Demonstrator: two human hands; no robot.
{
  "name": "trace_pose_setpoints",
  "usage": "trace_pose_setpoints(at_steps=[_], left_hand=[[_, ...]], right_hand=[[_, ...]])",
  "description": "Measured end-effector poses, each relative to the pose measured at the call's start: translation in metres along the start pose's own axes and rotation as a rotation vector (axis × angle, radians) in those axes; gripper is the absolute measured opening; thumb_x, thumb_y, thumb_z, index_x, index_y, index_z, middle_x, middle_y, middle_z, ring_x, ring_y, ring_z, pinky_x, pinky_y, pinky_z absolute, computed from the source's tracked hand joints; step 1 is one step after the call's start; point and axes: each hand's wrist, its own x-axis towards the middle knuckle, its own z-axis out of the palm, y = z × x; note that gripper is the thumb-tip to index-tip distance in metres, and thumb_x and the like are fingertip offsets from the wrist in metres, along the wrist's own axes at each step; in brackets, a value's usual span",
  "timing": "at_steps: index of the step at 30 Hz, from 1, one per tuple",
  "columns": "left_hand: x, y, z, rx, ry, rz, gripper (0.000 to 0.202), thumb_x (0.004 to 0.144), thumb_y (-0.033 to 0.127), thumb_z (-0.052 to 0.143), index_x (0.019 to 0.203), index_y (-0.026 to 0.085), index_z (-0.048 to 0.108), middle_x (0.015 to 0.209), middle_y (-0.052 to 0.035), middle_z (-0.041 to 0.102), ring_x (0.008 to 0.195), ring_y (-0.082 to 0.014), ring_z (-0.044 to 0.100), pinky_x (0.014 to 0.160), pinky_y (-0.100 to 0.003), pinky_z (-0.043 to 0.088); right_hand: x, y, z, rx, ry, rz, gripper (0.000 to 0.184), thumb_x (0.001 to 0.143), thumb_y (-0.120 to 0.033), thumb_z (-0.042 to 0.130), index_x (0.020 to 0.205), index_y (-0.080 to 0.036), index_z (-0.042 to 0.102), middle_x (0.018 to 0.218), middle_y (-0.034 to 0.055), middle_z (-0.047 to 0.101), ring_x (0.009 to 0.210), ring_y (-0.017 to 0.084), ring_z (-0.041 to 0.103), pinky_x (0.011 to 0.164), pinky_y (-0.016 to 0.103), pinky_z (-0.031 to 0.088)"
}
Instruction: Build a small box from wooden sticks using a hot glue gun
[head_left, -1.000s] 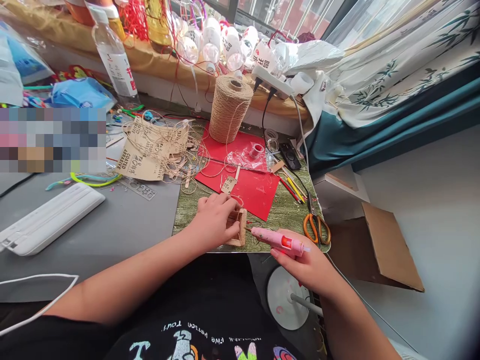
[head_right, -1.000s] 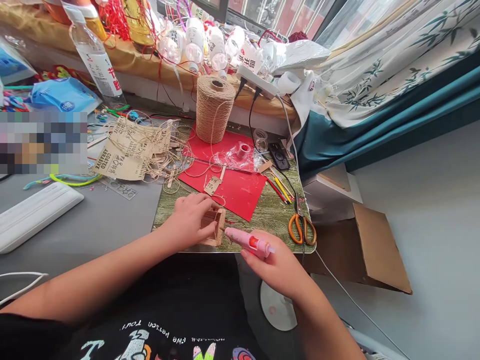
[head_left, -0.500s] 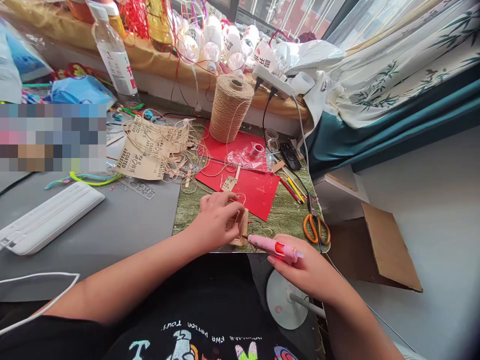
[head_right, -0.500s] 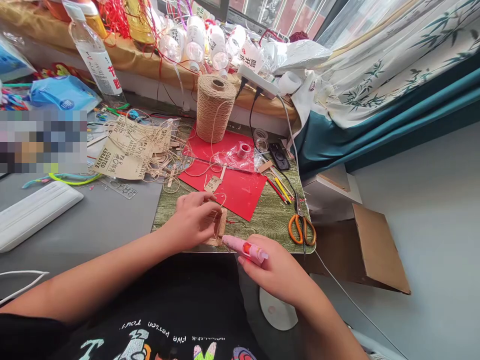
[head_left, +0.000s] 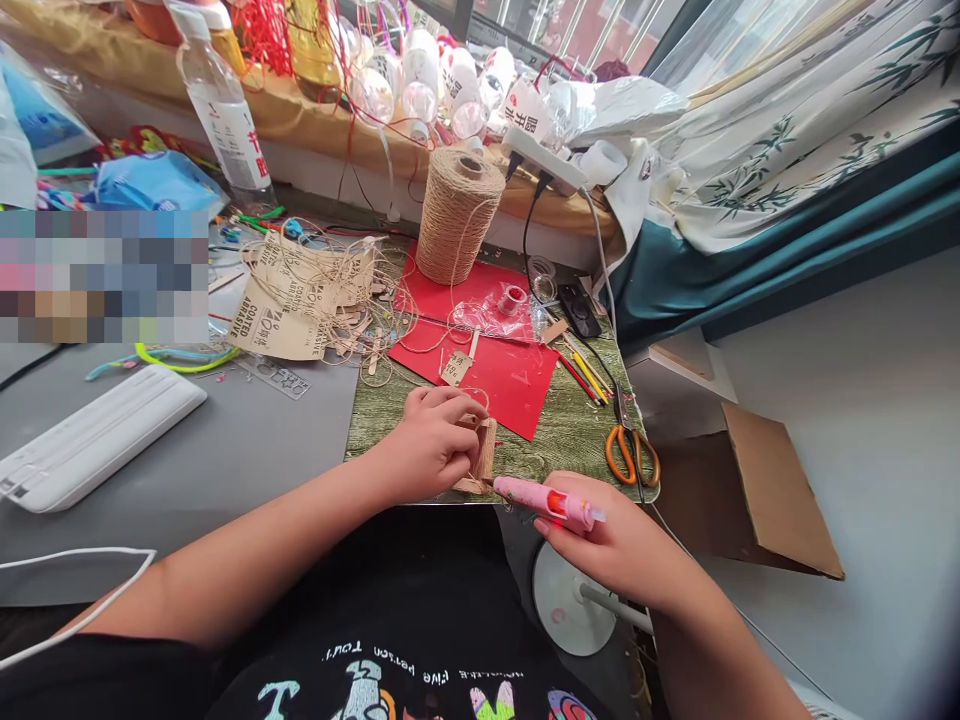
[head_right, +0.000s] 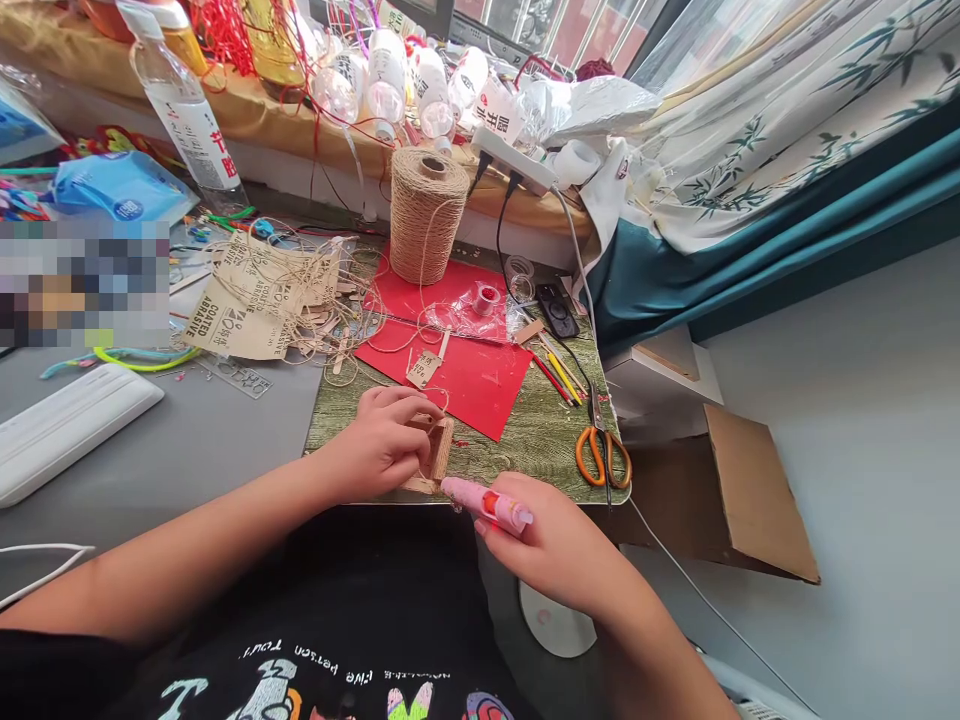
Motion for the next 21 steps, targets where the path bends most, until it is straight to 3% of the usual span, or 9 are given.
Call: trace_pose_setpoints(at_steps=[21], left_hand=[[-0.001, -0.002, 0.004, 0.041, -0.002, -0.005, 0.021, 0.083, 0.013, 0.061, 0.066, 0.021, 0.069, 0.134, 0.0015, 0.069, 0.135, -0.0301, 0.050, 0.110, -0.054, 0.026]], right_hand=[[-0.004, -0.012, -0.003, -0.145, -0.075, 0.047, 0.019, 0.098, -0.022, 0.055, 0.081, -0.022, 0.047, 0.081, -0.0020, 0.056, 0.072, 0.015, 0.052, 0.066, 0.030, 0.037]])
